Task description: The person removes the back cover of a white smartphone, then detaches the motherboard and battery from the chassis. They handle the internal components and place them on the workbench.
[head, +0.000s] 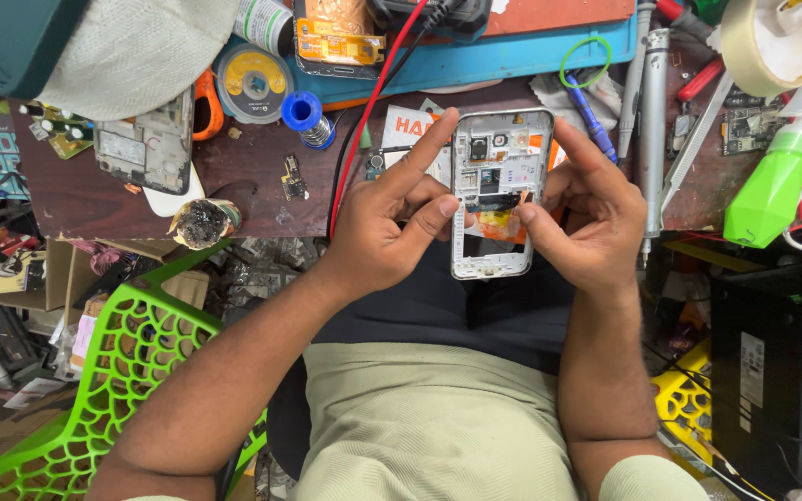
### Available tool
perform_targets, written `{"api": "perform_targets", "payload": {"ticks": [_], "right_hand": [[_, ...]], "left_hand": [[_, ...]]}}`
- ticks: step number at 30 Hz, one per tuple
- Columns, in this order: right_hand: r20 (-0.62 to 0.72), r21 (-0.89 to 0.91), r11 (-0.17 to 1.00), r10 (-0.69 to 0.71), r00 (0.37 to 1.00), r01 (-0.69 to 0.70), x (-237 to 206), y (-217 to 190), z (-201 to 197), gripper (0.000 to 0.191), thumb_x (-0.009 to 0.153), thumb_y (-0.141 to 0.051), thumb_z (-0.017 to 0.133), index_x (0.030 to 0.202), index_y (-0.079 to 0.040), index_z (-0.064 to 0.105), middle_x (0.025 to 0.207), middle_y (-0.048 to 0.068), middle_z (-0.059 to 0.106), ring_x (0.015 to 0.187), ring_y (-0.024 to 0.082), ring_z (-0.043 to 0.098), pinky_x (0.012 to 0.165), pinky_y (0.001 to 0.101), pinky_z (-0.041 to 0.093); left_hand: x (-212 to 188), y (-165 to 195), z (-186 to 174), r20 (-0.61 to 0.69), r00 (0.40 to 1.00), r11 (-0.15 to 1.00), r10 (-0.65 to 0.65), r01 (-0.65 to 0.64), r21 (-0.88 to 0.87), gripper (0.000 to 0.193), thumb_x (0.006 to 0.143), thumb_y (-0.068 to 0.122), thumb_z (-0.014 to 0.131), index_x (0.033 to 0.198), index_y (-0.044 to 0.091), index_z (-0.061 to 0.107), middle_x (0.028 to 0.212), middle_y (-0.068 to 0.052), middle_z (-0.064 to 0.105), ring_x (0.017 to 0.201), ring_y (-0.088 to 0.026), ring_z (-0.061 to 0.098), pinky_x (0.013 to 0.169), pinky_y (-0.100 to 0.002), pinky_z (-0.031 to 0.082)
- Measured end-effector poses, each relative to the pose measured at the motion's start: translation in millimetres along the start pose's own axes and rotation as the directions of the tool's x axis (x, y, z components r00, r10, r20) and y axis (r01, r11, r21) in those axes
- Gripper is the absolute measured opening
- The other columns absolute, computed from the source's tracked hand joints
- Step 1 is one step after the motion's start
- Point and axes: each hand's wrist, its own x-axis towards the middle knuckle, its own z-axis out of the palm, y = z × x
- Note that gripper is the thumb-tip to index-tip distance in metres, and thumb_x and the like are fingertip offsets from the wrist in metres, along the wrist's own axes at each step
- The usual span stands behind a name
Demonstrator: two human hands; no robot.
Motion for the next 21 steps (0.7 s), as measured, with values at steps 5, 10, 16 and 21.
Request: {"api": "perform_targets", "payload": {"ticks": [5,10,16,21], "right_hand": [[0.013,-0.005,1.0,-0.028,1.0,0.028,1.3,-1.5,0.4,0.07,0.094,0.009,0.073,0.158,0.006,0.046,0.09,0.004,0.065,0.077,0.004,0.062,0.071,0.0154,0.047],[0.004,0.019,0.999,0.04,0.999,-0.04,2.1,-3.9,1.8,0.066,0.094,0.009,0.072,0.155,0.008,0.047,0.09,0.004,0.066,0.077,0.004,0.064,0.068,0.0158,0.049],[0.017,-0.037,0.999,-0.005,1.0,0.006,1.1,-3.4,-2.1,0.066,0.091,0.009,0.073,0.152,0.009,0.048,0.087,0.007,0.069,0.075,0.006,0.065,0.071,0.0156,0.049],[0.056,0.0,0.997,-0.071,0.996,0.071,-1.5,1.4,-6.4,0.075,0.089,0.006,0.076,0.157,0.008,0.044,0.091,0.01,0.072,0.071,0.005,0.061,0.068,0.0154,0.046]], "left_hand": [[-1.9,-0.4,-1.8,0.006,1.0,0.999,0.0,0.001,-0.054,0.074,0.111,0.004,0.063,0.17,0.01,0.018,0.091,-0.004,0.073,0.084,-0.005,0.066,0.085,-0.024,0.059],[-3.0,-0.9,-2.9,0.026,1.0,0.998,0.007,-0.005,-0.056,0.08,0.109,0.006,0.069,0.17,0.01,0.017,0.094,-0.005,0.073,0.083,-0.005,0.066,0.087,-0.024,0.057],[-1.5,-0.7,-1.4,0.02,0.999,0.999,-0.028,0.027,0.028,0.074,0.109,0.005,0.066,0.169,0.009,0.023,0.087,-0.004,0.071,0.082,-0.006,0.066,0.084,-0.025,0.059],[-0.9,1.3,-0.9,0.018,1.0,0.999,-0.024,0.024,0.036,0.074,0.109,0.005,0.065,0.169,0.008,0.022,0.088,-0.004,0.072,0.083,-0.006,0.068,0.085,-0.025,0.06]]}}
